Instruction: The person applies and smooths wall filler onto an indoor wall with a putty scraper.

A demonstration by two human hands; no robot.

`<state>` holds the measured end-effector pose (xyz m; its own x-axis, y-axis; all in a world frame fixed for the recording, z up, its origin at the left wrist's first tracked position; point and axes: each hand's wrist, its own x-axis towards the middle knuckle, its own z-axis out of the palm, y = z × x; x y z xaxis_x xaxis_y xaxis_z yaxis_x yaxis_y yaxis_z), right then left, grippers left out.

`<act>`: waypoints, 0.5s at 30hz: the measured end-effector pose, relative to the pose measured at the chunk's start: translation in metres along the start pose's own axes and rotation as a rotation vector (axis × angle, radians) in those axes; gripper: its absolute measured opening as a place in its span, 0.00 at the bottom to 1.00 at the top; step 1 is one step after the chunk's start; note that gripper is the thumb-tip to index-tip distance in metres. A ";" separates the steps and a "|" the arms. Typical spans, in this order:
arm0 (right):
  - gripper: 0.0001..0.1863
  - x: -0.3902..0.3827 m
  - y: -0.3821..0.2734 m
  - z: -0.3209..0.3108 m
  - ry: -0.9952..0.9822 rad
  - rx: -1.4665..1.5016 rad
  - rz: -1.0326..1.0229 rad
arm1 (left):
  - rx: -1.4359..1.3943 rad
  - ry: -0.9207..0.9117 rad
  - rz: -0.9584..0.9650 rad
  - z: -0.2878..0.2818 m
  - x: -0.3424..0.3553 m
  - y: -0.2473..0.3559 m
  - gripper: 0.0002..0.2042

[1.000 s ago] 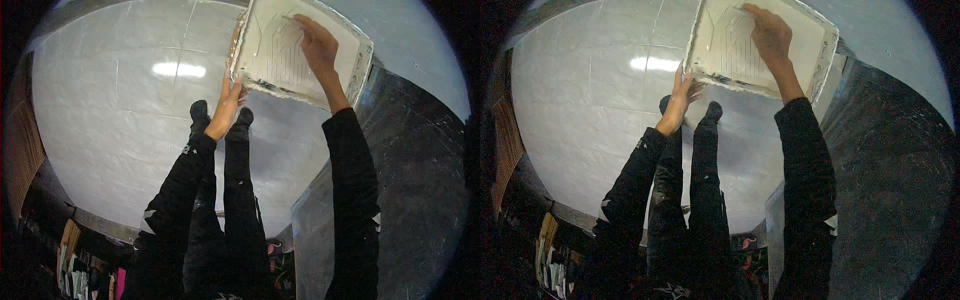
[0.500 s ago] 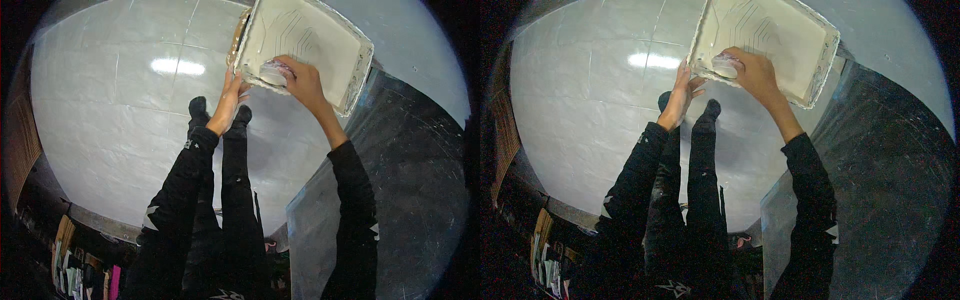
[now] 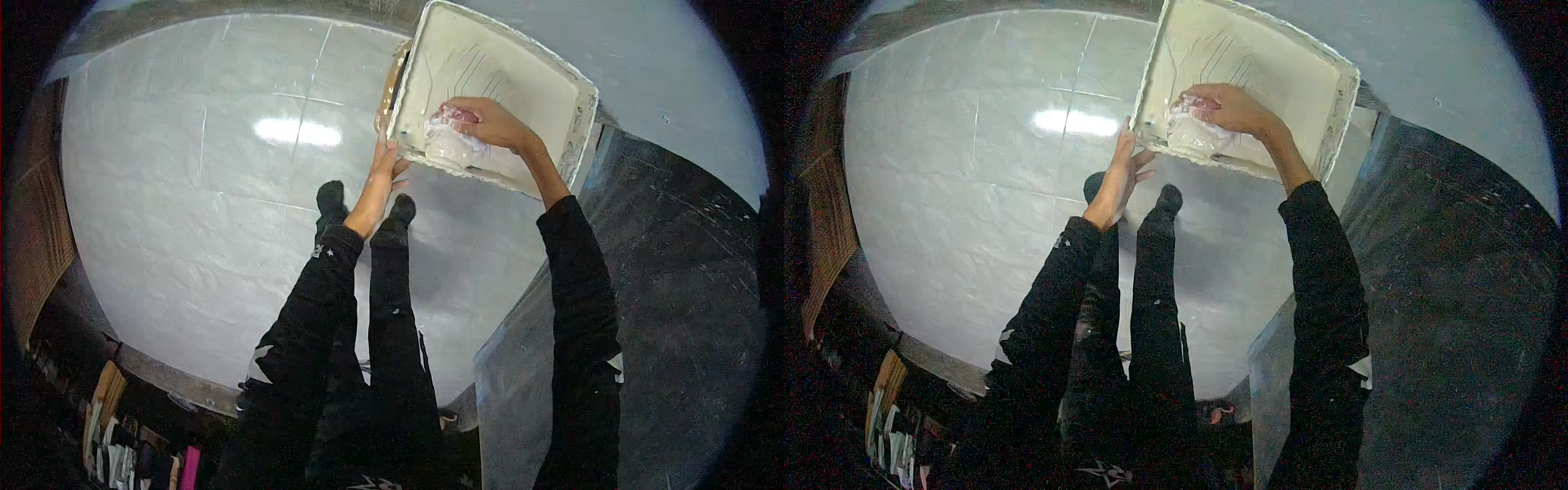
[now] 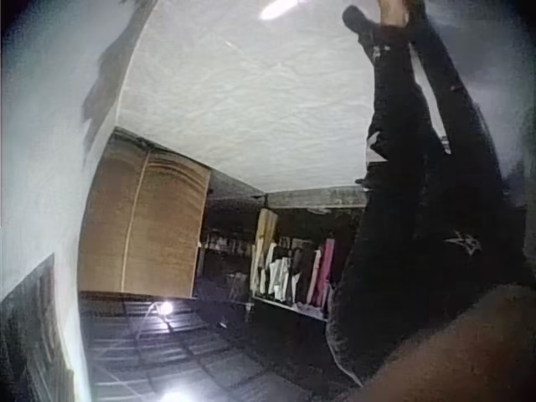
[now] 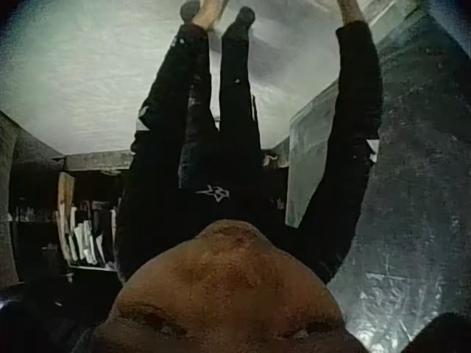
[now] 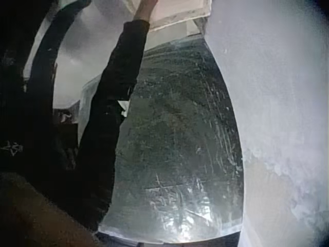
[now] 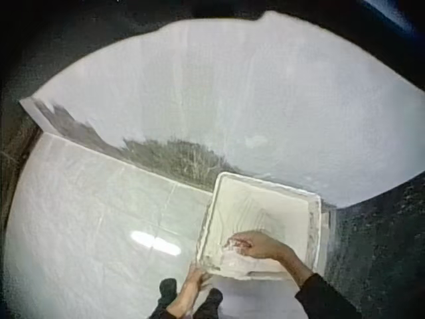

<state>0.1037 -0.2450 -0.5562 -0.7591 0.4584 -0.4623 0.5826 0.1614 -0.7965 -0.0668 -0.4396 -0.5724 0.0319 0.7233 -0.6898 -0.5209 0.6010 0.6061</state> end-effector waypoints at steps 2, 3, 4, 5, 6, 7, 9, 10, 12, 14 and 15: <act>0.21 -0.009 -0.010 -0.005 -0.115 0.110 0.132 | 0.014 -0.002 -0.016 0.001 -0.003 0.005 0.40; 0.21 -0.014 -0.016 -0.006 -0.102 0.105 0.124 | 0.027 0.003 -0.040 0.002 -0.007 0.012 0.40; 0.22 -0.021 -0.021 -0.002 -0.059 0.219 0.164 | 0.037 0.001 -0.023 -0.001 -0.009 0.014 0.40; 0.23 -0.029 -0.027 0.001 -0.016 0.333 0.199 | 0.140 0.061 -0.007 -0.006 -0.010 0.011 0.41; 0.25 -0.040 -0.035 0.001 -0.007 0.462 0.168 | 0.240 0.119 0.009 -0.010 -0.011 0.010 0.41; 0.25 -0.049 -0.042 0.005 0.009 0.458 0.140 | 0.258 0.119 0.036 -0.013 -0.018 0.017 0.41; 0.25 -0.080 -0.052 0.006 0.164 0.705 0.201 | 0.351 0.161 0.169 -0.002 -0.034 0.027 0.39; 0.25 -0.088 -0.068 0.005 0.184 0.695 0.162 | 0.367 0.162 0.183 -0.004 -0.044 0.040 0.38; 0.24 -0.107 -0.101 0.002 0.273 0.846 0.193 | 0.410 0.159 0.259 -0.009 -0.055 0.058 0.35; 0.25 -0.127 -0.129 0.001 0.394 0.953 0.127 | 0.449 0.130 0.354 0.000 -0.067 0.081 0.33; 0.25 -0.136 -0.147 -0.001 0.496 1.074 0.100 | 0.462 0.110 0.401 0.007 -0.072 0.096 0.32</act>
<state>0.1222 -0.3300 -0.3758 -0.3904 0.7542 -0.5280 -0.0883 -0.6015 -0.7940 -0.1127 -0.4317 -0.4617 -0.1910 0.8986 -0.3951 -0.0506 0.3929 0.9182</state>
